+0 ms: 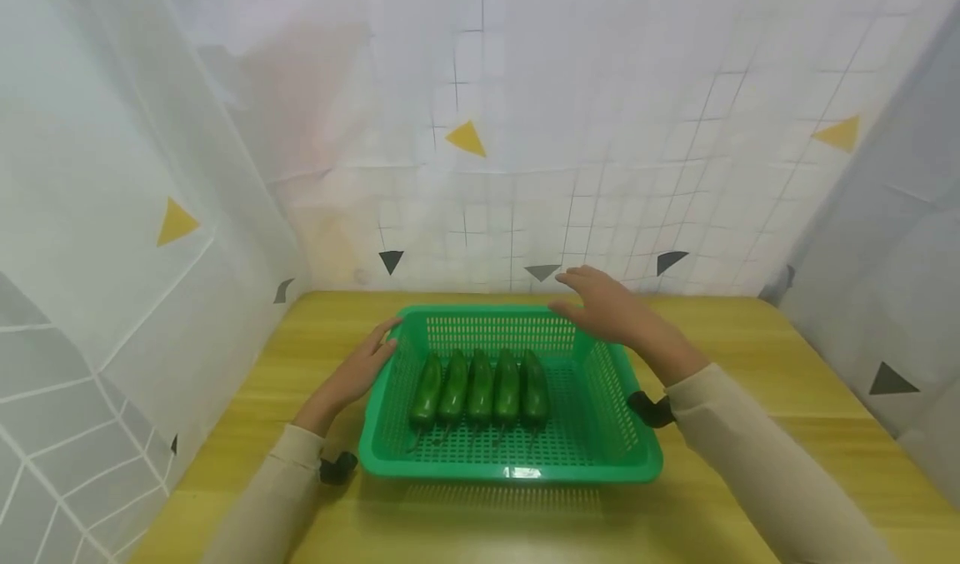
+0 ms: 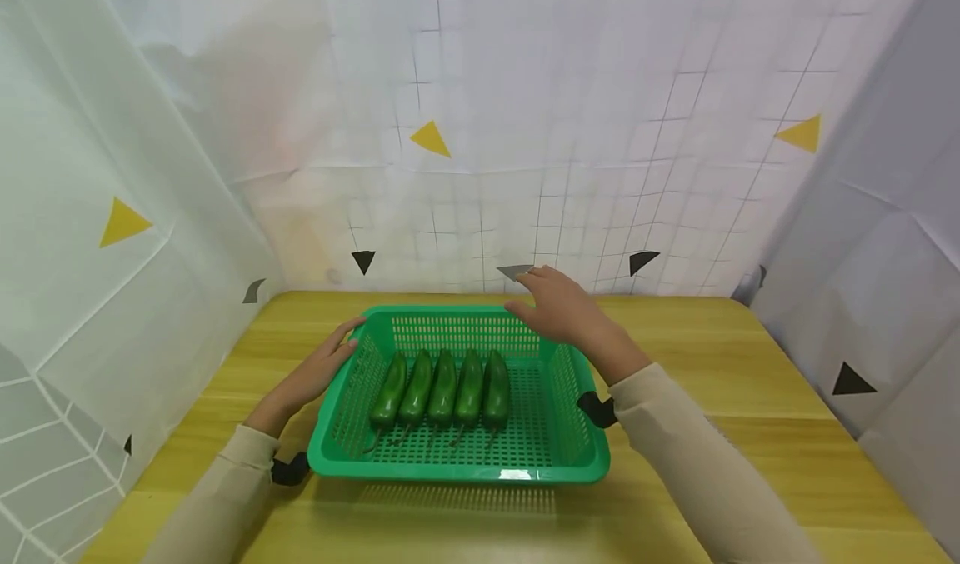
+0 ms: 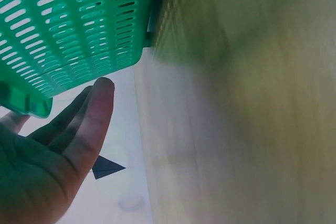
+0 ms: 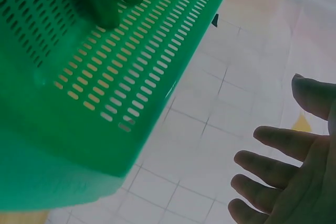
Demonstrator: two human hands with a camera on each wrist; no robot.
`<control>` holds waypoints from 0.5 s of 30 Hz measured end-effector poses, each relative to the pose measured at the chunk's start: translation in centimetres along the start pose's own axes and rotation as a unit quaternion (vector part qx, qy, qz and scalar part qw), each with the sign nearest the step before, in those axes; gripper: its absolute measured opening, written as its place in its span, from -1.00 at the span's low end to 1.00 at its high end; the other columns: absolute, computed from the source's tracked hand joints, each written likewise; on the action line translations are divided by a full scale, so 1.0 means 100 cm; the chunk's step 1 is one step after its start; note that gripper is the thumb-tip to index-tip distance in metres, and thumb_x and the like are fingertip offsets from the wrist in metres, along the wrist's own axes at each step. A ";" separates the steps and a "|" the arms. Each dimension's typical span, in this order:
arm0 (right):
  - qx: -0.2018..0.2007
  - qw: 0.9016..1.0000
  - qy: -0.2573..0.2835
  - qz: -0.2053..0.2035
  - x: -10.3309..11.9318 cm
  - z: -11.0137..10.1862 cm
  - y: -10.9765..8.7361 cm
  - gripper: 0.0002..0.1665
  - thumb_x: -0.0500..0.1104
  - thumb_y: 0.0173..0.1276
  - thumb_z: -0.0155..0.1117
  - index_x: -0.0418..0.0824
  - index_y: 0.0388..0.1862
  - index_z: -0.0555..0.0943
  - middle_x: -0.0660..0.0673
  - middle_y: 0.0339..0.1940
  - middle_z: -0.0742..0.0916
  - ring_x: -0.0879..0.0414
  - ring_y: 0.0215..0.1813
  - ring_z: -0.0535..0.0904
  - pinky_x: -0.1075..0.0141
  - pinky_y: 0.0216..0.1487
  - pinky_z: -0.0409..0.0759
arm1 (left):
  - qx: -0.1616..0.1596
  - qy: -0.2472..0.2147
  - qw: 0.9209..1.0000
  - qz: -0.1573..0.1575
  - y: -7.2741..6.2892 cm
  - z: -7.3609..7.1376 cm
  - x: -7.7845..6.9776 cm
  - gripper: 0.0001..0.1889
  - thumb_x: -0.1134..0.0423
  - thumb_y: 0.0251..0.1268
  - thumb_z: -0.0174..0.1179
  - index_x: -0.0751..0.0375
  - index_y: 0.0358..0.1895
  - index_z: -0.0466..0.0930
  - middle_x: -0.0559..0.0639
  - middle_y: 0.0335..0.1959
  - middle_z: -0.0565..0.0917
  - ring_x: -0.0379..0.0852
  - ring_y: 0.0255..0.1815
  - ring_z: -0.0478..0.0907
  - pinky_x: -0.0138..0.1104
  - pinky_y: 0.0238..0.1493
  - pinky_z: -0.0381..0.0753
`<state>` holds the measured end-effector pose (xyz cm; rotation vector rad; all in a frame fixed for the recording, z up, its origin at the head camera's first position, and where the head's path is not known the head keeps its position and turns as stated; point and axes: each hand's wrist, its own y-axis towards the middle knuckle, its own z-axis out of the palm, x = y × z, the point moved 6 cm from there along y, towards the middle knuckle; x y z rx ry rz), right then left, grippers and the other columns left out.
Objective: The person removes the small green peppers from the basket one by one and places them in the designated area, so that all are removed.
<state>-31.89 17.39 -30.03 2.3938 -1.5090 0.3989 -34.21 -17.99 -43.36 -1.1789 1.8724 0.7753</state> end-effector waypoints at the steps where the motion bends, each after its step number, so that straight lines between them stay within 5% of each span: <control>1: 0.001 1.000 0.000 -0.002 0.001 0.002 0.002 -0.28 0.04 0.62 0.08 -0.43 0.51 0.30 -0.47 0.51 0.32 -0.38 0.55 0.12 -0.26 0.47 0.13 | -0.001 -0.007 1.000 -0.003 0.000 0.001 0.001 -0.43 -0.03 0.73 -0.28 -0.02 0.65 -0.02 0.21 0.64 -0.01 0.37 0.57 -0.02 0.32 0.44 0.00; 15: -0.022 0.998 0.017 -0.049 0.005 0.027 0.013 -0.50 -0.22 0.54 0.13 -0.49 0.33 0.47 -0.42 0.30 0.57 -0.35 0.37 0.40 -0.19 0.38 0.33 | -0.003 -0.048 0.999 -0.005 -0.001 0.005 0.002 -0.43 -0.03 0.73 -0.33 -0.01 0.65 -0.06 0.22 0.63 0.00 0.32 0.58 -0.02 0.29 0.45 0.01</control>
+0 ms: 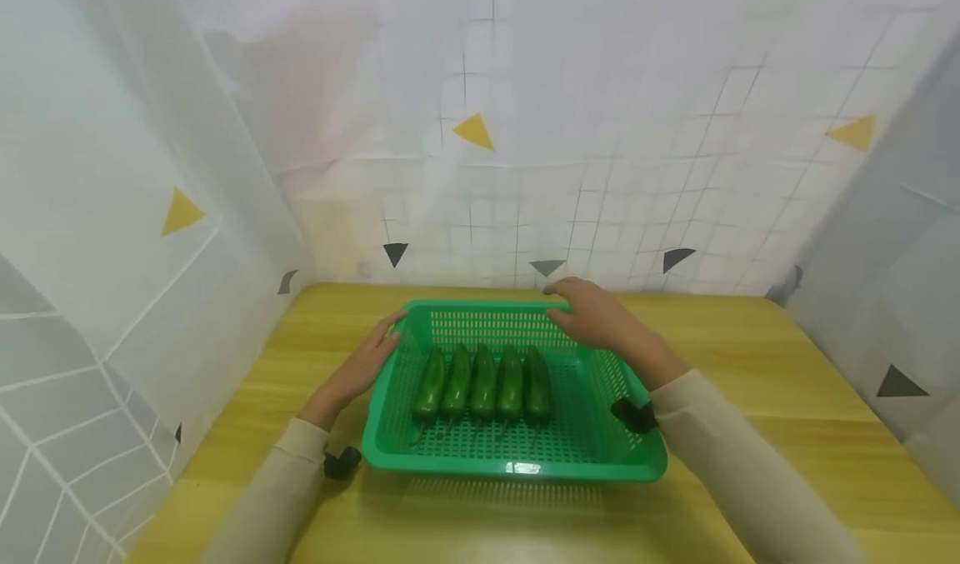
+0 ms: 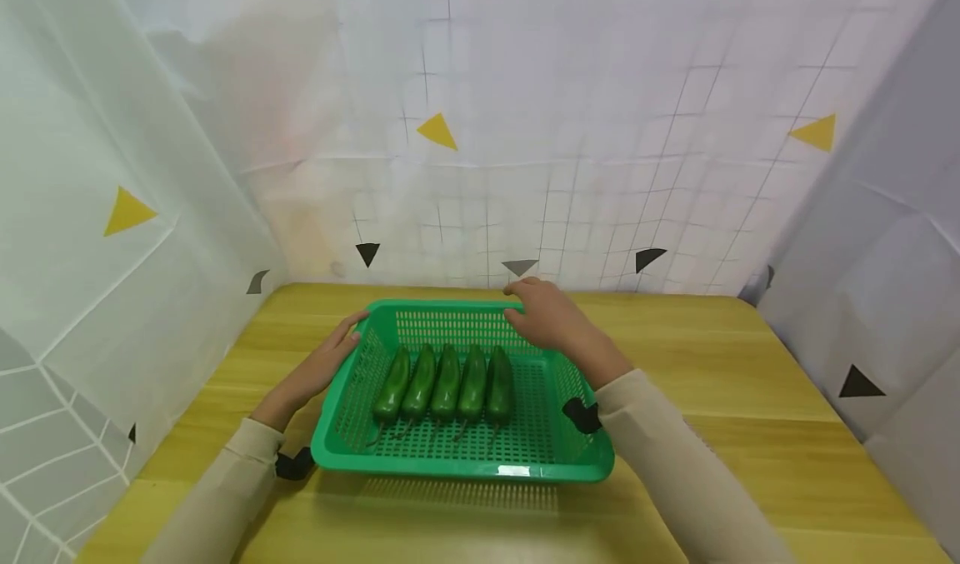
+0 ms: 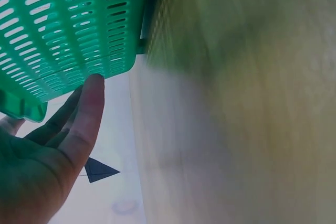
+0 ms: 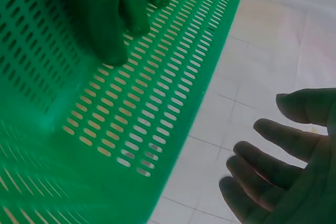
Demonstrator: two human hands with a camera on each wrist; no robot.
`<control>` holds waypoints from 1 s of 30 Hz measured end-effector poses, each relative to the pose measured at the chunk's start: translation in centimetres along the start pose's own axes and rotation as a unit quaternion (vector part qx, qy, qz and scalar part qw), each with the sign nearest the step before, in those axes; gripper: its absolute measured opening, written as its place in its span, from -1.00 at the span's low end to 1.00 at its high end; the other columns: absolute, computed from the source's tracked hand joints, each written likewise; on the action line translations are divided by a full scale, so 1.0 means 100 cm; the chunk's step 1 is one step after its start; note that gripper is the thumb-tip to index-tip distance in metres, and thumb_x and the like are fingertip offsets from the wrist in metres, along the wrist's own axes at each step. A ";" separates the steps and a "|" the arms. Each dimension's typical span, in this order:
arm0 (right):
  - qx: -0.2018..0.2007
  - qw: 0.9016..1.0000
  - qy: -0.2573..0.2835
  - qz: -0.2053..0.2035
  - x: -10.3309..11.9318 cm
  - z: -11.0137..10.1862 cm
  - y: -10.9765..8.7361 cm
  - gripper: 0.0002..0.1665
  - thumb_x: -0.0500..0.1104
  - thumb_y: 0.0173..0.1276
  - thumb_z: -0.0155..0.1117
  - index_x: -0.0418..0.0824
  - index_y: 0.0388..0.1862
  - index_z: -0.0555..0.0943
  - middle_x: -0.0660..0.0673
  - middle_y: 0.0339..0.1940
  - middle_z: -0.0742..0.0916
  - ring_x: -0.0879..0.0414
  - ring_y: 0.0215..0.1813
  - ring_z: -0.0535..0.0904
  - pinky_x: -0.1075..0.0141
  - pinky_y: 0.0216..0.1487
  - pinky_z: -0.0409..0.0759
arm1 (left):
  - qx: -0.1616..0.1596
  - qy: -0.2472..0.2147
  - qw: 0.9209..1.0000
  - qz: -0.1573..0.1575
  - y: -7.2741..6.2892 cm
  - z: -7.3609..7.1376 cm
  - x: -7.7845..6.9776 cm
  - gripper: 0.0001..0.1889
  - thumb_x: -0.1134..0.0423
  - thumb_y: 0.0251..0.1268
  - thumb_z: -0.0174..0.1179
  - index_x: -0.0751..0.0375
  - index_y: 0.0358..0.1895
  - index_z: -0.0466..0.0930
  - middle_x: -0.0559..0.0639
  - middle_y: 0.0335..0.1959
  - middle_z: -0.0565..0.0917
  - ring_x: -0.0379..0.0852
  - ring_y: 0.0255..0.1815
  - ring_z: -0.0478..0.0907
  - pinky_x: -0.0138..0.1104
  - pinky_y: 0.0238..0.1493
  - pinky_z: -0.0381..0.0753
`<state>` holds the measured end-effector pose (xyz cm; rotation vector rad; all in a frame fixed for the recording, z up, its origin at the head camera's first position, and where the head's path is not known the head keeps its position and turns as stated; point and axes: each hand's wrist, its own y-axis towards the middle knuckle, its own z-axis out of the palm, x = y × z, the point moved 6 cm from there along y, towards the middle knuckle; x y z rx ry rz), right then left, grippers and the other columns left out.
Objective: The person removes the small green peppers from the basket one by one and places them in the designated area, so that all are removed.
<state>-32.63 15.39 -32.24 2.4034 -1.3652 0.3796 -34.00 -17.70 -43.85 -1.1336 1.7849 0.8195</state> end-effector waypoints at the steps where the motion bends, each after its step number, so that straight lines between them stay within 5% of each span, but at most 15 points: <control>1: 0.001 1.000 0.002 0.000 0.000 0.002 0.001 -0.53 -0.23 0.53 0.12 -0.50 0.30 0.49 -0.42 0.27 0.59 -0.35 0.34 0.44 -0.19 0.35 0.37 | 0.000 -0.003 1.000 -0.001 0.001 0.000 0.000 -0.43 -0.03 0.73 -0.32 -0.01 0.65 -0.05 0.22 0.62 0.01 0.31 0.57 0.00 0.29 0.45 0.01; 5: 0.016 1.000 0.016 0.016 -0.006 0.013 0.005 -0.57 -0.30 0.46 0.12 -0.51 0.22 0.53 -0.41 0.16 0.65 -0.32 0.22 0.55 -0.17 0.24 0.49 | 0.004 -0.017 1.000 -0.002 0.002 0.001 -0.001 -0.43 -0.05 0.73 -0.33 -0.04 0.65 -0.06 0.22 0.60 0.06 0.31 0.53 0.10 0.27 0.43 0.10; 10: 0.057 0.997 0.019 0.046 -0.015 0.032 0.009 -0.54 -0.30 0.43 0.06 -0.46 0.25 0.54 -0.38 0.09 0.68 -0.24 0.10 0.61 -0.10 0.10 0.60 | -0.003 -0.003 1.000 -0.004 0.000 0.000 0.001 -0.44 -0.04 0.73 -0.34 -0.04 0.65 -0.05 0.19 0.63 0.01 0.29 0.58 -0.01 0.28 0.45 0.01; 30: 0.142 0.984 0.042 0.099 -0.029 0.058 0.017 -0.51 -0.32 0.43 0.09 -0.52 0.28 0.50 -0.42 0.25 0.60 -0.29 0.24 0.56 -0.06 0.18 0.58 | -0.002 -0.005 1.000 -0.005 0.000 0.000 -0.001 -0.45 -0.02 0.74 -0.35 -0.03 0.65 -0.05 0.18 0.64 -0.02 0.32 0.58 -0.03 0.29 0.45 0.01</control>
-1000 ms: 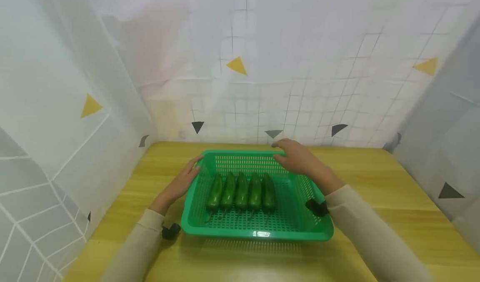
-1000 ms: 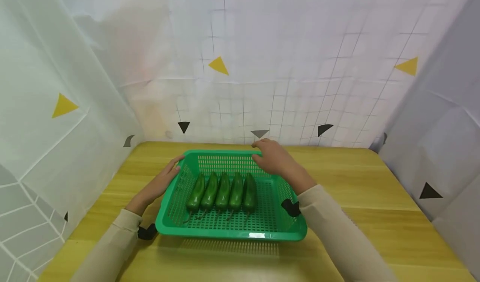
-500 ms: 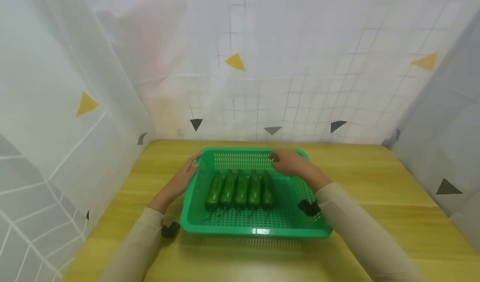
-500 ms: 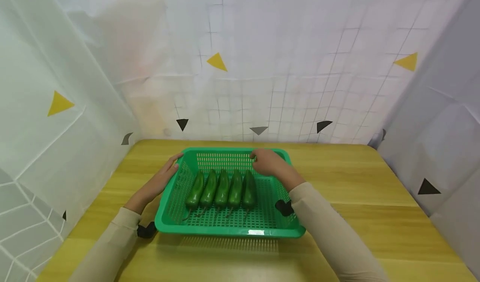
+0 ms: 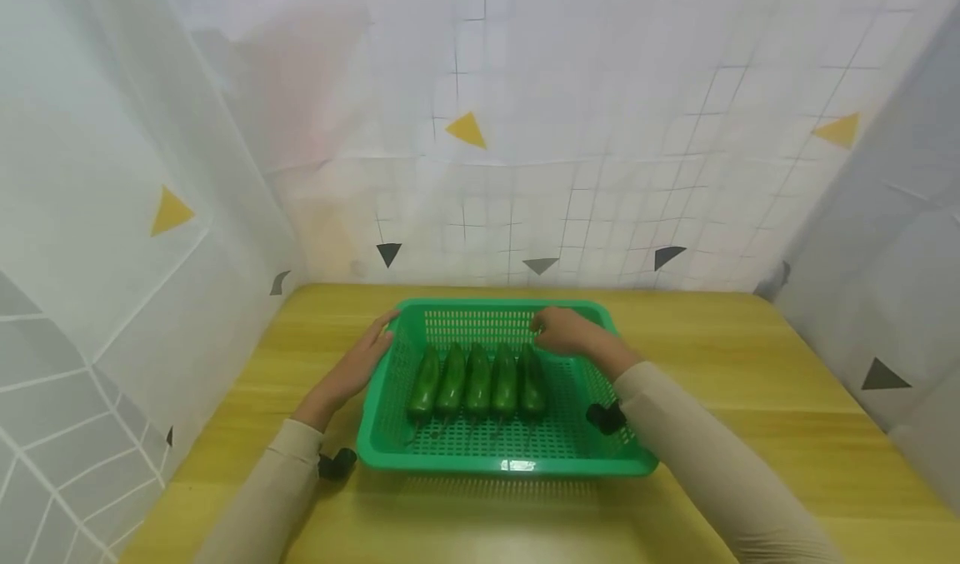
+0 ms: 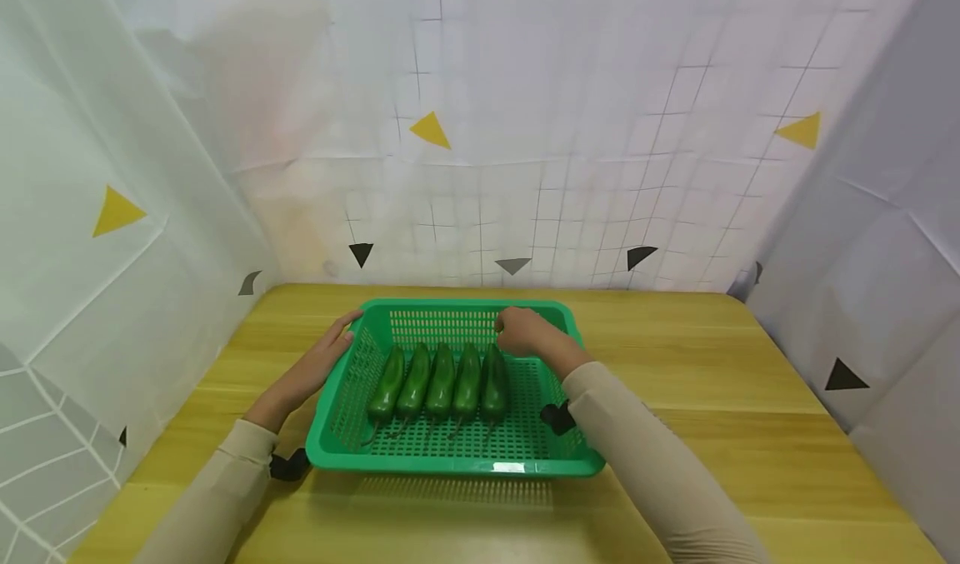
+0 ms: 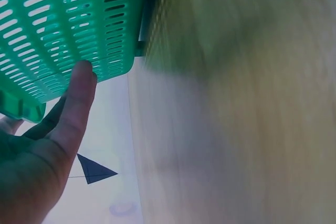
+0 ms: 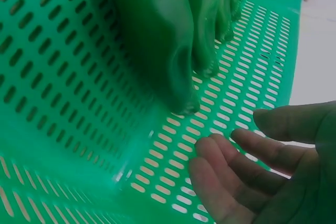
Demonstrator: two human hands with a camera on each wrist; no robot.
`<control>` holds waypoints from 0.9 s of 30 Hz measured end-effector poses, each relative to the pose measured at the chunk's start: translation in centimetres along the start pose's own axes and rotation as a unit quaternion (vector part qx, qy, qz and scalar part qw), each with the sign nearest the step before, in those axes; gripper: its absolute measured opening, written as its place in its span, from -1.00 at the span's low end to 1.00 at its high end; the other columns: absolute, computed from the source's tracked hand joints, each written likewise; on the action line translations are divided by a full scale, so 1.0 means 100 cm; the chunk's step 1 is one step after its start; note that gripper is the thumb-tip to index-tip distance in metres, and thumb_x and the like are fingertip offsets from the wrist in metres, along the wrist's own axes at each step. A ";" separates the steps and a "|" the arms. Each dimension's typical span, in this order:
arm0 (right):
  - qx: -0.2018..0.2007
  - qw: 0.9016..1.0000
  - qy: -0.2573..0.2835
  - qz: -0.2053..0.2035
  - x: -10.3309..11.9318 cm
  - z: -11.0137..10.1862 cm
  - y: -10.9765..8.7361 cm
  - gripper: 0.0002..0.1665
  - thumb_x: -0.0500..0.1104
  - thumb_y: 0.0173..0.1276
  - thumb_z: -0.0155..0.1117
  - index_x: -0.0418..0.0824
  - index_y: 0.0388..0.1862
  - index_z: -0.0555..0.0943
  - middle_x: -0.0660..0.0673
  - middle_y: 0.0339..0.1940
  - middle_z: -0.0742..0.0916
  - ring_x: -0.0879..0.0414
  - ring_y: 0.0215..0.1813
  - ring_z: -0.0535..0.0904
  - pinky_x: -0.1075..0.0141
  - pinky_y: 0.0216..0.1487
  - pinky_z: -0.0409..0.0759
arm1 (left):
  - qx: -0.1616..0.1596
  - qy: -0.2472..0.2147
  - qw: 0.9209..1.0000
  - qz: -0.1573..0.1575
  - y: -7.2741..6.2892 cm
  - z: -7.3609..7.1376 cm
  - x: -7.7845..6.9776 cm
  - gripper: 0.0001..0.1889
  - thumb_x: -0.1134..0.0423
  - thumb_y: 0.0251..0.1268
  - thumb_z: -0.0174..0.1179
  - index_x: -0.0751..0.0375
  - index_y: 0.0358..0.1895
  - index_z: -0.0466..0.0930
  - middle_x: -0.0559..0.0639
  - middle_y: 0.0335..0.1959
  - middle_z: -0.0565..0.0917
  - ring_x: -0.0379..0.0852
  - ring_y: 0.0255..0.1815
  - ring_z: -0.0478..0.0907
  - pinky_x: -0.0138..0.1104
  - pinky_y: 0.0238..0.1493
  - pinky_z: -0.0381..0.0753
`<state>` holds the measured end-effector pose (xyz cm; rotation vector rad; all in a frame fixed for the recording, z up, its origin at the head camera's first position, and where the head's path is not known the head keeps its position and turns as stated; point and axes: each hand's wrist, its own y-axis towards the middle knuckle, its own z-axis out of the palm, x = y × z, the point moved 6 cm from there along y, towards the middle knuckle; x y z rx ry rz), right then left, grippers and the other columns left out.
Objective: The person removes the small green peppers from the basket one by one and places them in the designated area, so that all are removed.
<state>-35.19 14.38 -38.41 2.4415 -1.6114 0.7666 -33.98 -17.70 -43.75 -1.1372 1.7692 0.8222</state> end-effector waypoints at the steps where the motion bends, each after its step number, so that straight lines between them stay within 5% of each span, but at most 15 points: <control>1: 0.004 1.000 0.001 0.006 -0.002 0.001 0.000 -0.51 -0.32 0.43 0.09 -0.52 0.28 0.50 -0.42 0.25 0.60 -0.26 0.18 0.60 -0.02 0.12 0.62 | 0.001 -0.002 1.000 -0.001 0.000 0.001 0.001 -0.45 -0.02 0.74 -0.35 -0.05 0.65 -0.05 0.17 0.64 -0.01 0.32 0.58 -0.02 0.29 0.44 0.02; 6: 0.015 0.999 0.022 0.042 -0.008 0.005 0.002 -0.53 -0.31 0.47 0.11 -0.52 0.29 0.49 -0.43 0.23 0.60 -0.14 -0.15 0.71 0.19 -0.27 0.70 | 0.008 -0.014 1.000 0.005 0.002 0.004 -0.001 -0.44 -0.04 0.73 -0.34 -0.05 0.65 -0.05 0.17 0.63 0.01 0.30 0.57 0.00 0.28 0.45 0.03; 19: 0.049 0.992 0.078 0.091 -0.019 0.024 0.008 -0.59 -0.29 0.51 0.20 -0.53 0.22 0.53 -0.44 0.18 0.62 -0.18 -0.04 0.70 0.17 -0.24 0.75 | 0.027 -0.036 0.999 0.000 0.000 0.004 0.001 -0.42 -0.04 0.73 -0.34 -0.02 0.66 -0.11 0.22 0.61 0.02 0.29 0.51 0.09 0.26 0.40 0.16; 27: 0.059 0.989 0.084 0.109 -0.021 0.030 0.014 -0.72 -0.27 0.50 0.22 -0.47 0.04 0.63 -0.26 -0.25 0.70 -0.07 -0.22 0.69 0.17 -0.27 0.74 | 0.030 -0.043 0.999 -0.005 -0.003 0.002 -0.001 -0.43 -0.03 0.74 -0.35 -0.03 0.66 -0.11 0.26 0.57 0.09 0.31 0.45 0.20 0.21 0.35 0.27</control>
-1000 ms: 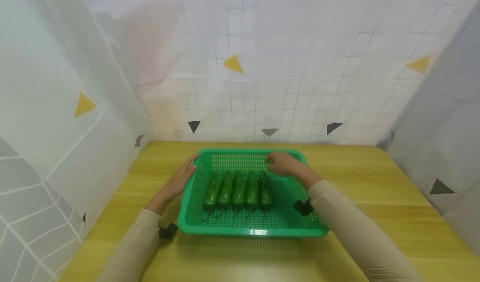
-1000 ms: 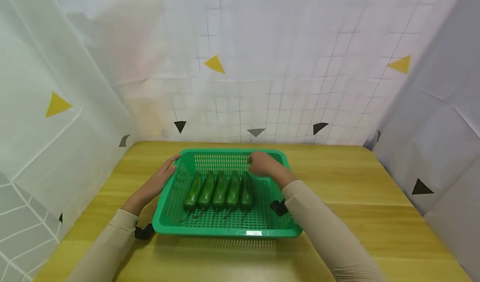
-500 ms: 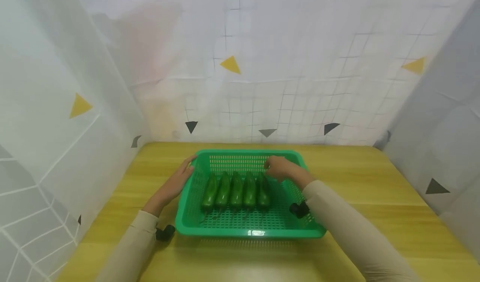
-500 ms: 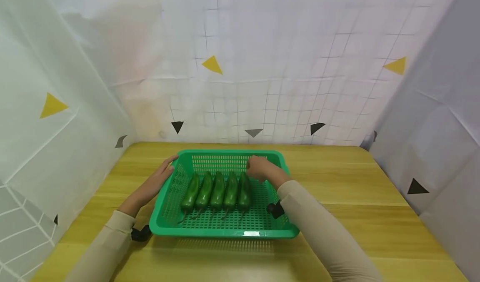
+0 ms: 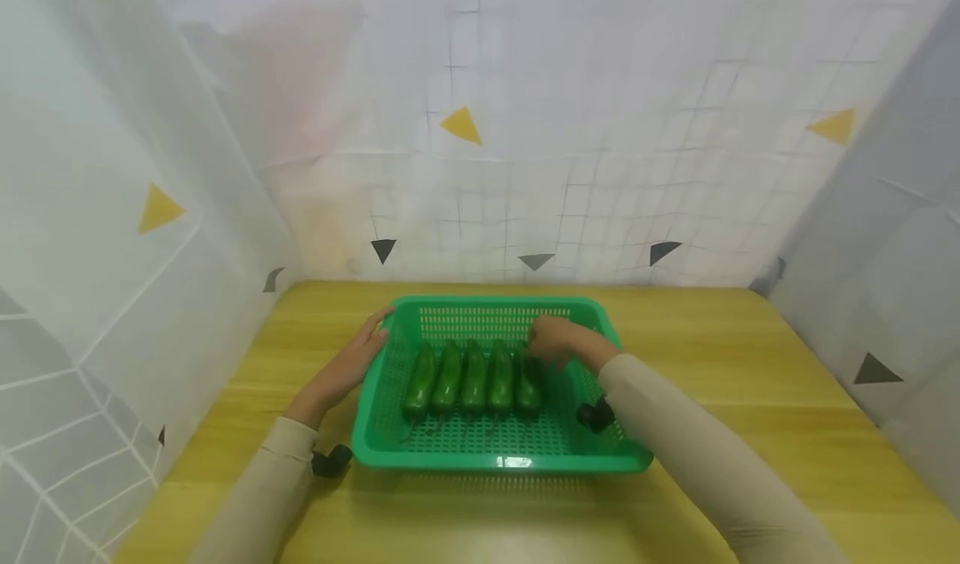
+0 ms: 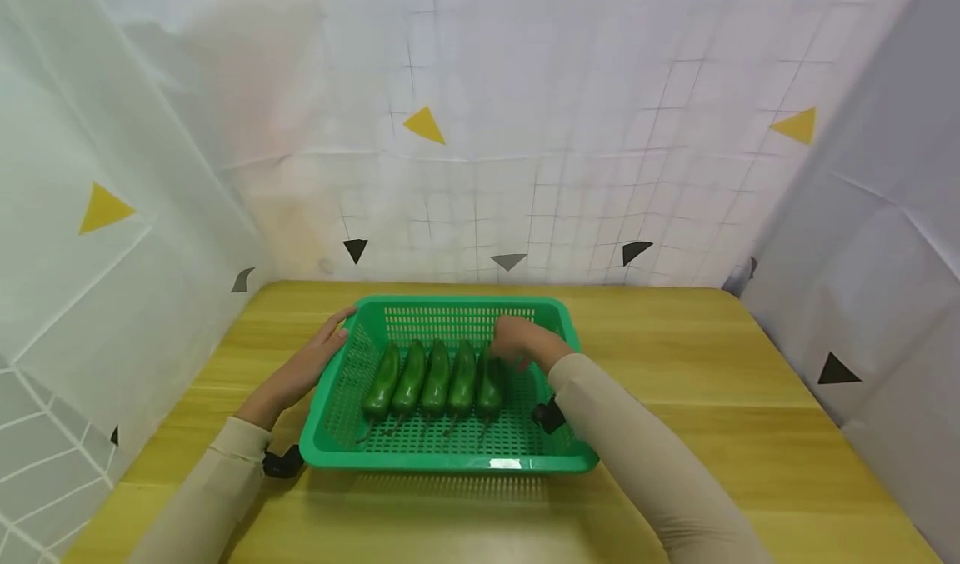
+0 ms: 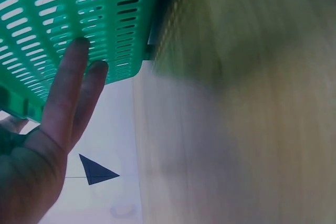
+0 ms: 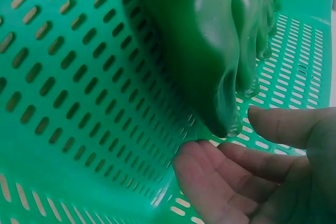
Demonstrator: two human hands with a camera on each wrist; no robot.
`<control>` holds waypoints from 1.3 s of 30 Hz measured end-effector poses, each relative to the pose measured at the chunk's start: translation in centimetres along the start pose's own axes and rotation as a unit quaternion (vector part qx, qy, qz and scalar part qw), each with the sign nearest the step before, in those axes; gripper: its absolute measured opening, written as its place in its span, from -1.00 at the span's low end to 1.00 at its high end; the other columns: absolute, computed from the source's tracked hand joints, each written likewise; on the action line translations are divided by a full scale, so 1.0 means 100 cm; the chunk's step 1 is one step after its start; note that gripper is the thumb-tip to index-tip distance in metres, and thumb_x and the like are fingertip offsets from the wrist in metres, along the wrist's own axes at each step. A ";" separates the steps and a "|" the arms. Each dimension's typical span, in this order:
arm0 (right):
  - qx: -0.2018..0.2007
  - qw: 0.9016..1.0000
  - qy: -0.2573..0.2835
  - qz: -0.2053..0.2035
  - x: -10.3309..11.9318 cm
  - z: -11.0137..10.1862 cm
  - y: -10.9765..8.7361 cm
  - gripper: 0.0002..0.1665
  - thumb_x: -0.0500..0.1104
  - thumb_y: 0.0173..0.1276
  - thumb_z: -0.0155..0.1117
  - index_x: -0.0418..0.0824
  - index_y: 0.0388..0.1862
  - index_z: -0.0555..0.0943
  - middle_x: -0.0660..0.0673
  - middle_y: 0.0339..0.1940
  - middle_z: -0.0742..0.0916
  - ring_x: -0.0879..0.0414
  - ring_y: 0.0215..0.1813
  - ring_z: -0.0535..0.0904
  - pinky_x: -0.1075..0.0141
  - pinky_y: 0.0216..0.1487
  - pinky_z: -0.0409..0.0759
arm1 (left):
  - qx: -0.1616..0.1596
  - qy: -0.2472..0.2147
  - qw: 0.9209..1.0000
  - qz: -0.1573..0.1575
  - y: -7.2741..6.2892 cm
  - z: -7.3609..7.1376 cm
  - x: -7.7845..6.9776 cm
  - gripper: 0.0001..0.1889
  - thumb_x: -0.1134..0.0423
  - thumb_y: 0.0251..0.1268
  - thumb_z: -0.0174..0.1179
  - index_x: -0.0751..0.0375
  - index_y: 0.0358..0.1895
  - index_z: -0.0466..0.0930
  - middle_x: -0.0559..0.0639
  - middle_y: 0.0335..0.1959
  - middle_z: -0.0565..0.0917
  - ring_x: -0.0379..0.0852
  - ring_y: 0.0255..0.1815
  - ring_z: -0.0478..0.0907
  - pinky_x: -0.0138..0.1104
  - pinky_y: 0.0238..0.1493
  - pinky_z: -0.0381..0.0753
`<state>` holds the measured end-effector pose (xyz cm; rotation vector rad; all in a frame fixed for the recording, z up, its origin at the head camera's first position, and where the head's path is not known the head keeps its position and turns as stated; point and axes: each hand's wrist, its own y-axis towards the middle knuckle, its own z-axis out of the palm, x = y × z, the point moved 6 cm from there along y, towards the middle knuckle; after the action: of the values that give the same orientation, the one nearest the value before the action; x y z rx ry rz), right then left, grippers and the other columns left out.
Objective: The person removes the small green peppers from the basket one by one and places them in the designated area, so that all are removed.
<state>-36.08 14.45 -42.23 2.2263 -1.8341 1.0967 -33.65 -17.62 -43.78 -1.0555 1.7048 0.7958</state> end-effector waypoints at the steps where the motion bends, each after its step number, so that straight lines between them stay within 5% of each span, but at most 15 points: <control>1: 0.003 1.000 0.001 0.001 0.000 0.000 0.001 -0.73 -0.27 0.50 0.22 -0.47 0.03 0.63 -0.24 -0.30 0.69 -0.06 -0.25 0.69 0.17 -0.26 0.74 | 0.000 -0.002 1.000 0.001 0.000 -0.001 -0.001 -0.43 -0.03 0.74 -0.35 -0.03 0.66 -0.11 0.25 0.57 0.09 0.31 0.46 0.20 0.21 0.35 0.27; 9: 0.021 1.000 0.000 0.010 -0.007 0.005 0.006 -0.84 -0.31 0.49 0.20 -0.35 -0.30 0.64 -0.23 -0.35 0.70 -0.05 -0.28 0.70 0.20 -0.29 0.74 | -0.008 -0.002 1.000 -0.001 0.000 -0.001 -0.001 -0.43 -0.02 0.74 -0.33 -0.03 0.66 -0.10 0.17 0.62 -0.01 0.26 0.54 0.05 0.25 0.41 0.14; 19: 0.026 0.999 0.038 -0.003 -0.006 0.011 0.002 -0.67 -0.34 0.48 0.19 -0.53 0.12 0.58 -0.26 -0.22 0.71 -0.08 -0.22 0.70 0.17 -0.27 0.74 | -0.006 0.002 1.000 -0.003 0.001 -0.001 0.001 -0.44 -0.01 0.74 -0.33 -0.08 0.66 -0.10 0.14 0.62 0.00 0.24 0.56 0.03 0.25 0.43 0.11; 26: 0.043 0.998 0.038 -0.010 -0.004 0.009 0.002 -0.60 -0.31 0.49 0.20 -0.53 0.22 0.53 -0.29 -0.12 0.71 -0.07 -0.19 0.70 0.18 -0.23 0.74 | -0.010 0.005 1.000 -0.012 0.001 -0.003 0.002 -0.44 -0.03 0.74 -0.34 -0.11 0.66 -0.11 0.17 0.60 0.04 0.26 0.50 0.12 0.23 0.39 0.19; 34: 0.041 0.998 0.044 -0.019 -0.004 0.003 0.000 -0.54 -0.32 0.50 0.20 -0.55 0.28 0.47 -0.39 0.03 0.67 -0.14 -0.12 0.70 0.17 -0.22 0.74 | -0.006 0.006 1.000 -0.005 0.003 -0.003 0.003 -0.42 -0.08 0.72 -0.32 -0.13 0.66 -0.11 0.10 0.64 -0.06 0.22 0.59 -0.07 0.28 0.44 0.06; 39: 0.031 0.998 0.044 -0.018 -0.007 0.000 -0.001 -0.48 -0.31 0.50 0.20 -0.54 0.34 0.41 -0.40 0.06 0.65 -0.16 -0.09 0.69 0.16 -0.19 0.74 | -0.010 0.011 1.000 -0.008 0.002 -0.003 0.004 -0.44 -0.05 0.73 -0.33 -0.12 0.66 -0.09 0.11 0.63 -0.02 0.23 0.57 -0.02 0.28 0.42 0.10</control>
<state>-35.97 15.08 -42.58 2.1960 -1.7414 1.2407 -34.06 -17.92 -44.06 -1.0935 1.7072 0.7944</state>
